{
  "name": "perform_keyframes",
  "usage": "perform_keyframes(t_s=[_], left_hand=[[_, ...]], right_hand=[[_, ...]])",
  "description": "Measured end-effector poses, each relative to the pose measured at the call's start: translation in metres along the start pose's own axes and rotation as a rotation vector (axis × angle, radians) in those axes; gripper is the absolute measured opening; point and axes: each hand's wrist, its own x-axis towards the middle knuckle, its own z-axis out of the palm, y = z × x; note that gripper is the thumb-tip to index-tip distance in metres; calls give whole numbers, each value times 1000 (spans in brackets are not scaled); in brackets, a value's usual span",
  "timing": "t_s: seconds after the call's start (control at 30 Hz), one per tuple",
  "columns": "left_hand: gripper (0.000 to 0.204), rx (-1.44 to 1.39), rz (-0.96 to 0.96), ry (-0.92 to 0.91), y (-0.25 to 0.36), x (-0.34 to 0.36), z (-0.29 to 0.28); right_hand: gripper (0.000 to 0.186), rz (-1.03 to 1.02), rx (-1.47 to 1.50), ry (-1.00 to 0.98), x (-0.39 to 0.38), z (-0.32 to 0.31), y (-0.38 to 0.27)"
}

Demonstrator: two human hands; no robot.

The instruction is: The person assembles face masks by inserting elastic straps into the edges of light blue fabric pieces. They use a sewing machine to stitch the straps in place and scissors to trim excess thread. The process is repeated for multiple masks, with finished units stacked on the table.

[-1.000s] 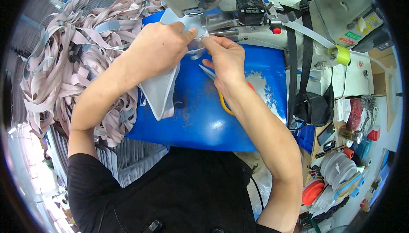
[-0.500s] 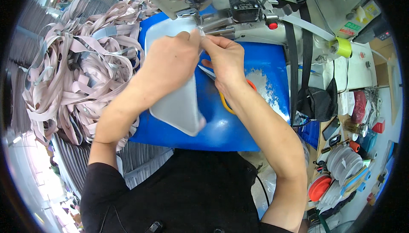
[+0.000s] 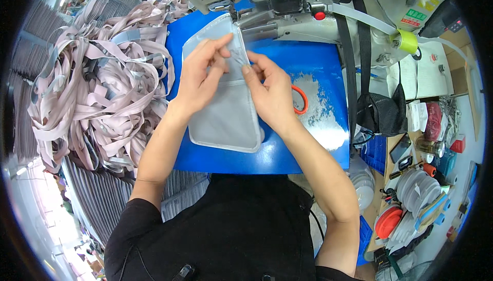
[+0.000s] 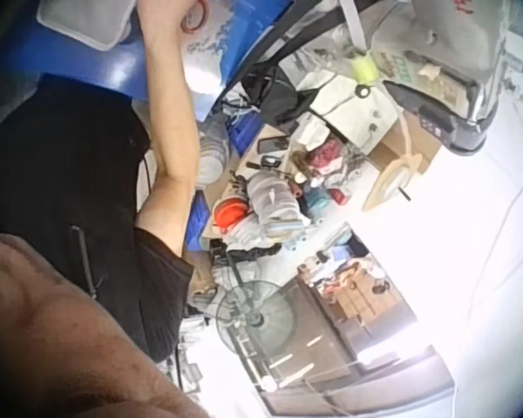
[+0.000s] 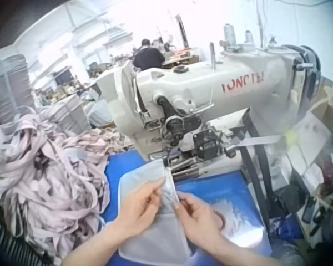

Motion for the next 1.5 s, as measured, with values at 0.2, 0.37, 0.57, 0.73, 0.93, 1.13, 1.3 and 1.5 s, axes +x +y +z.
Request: perform_keyframes(t_s=[0.2, 0.37, 0.57, 0.73, 0.93, 1.13, 1.3, 1.5], left_hand=[[43, 289, 136, -48, 25, -10, -7], [41, 404, 125, -109, 27, 9, -11], [39, 410, 104, -110, 13, 22, -22], [53, 237, -251, 367, -70, -60, -29], [72, -513, -695, 439, -59, -95, -33], [69, -941, -731, 362, -59, -98, -40], [77, -562, -584, 395, -40, -91, -62], [46, -485, -471, 372, -38, -80, -91]], right_hand=[[34, 189, 485, -57, -6, 4, -20], [34, 280, 643, -44, 4, 4, -27], [31, 274, 664, -52, 35, 9, -21], [28, 310, 625, -1, 40, 15, -29], [32, 204, 472, -9, 41, -10, -22], [29, -159, 349, 272, 31, -51, -19], [33, -236, 343, 285, 59, -78, -27], [30, 50, 431, 277, 29, -44, -36]])
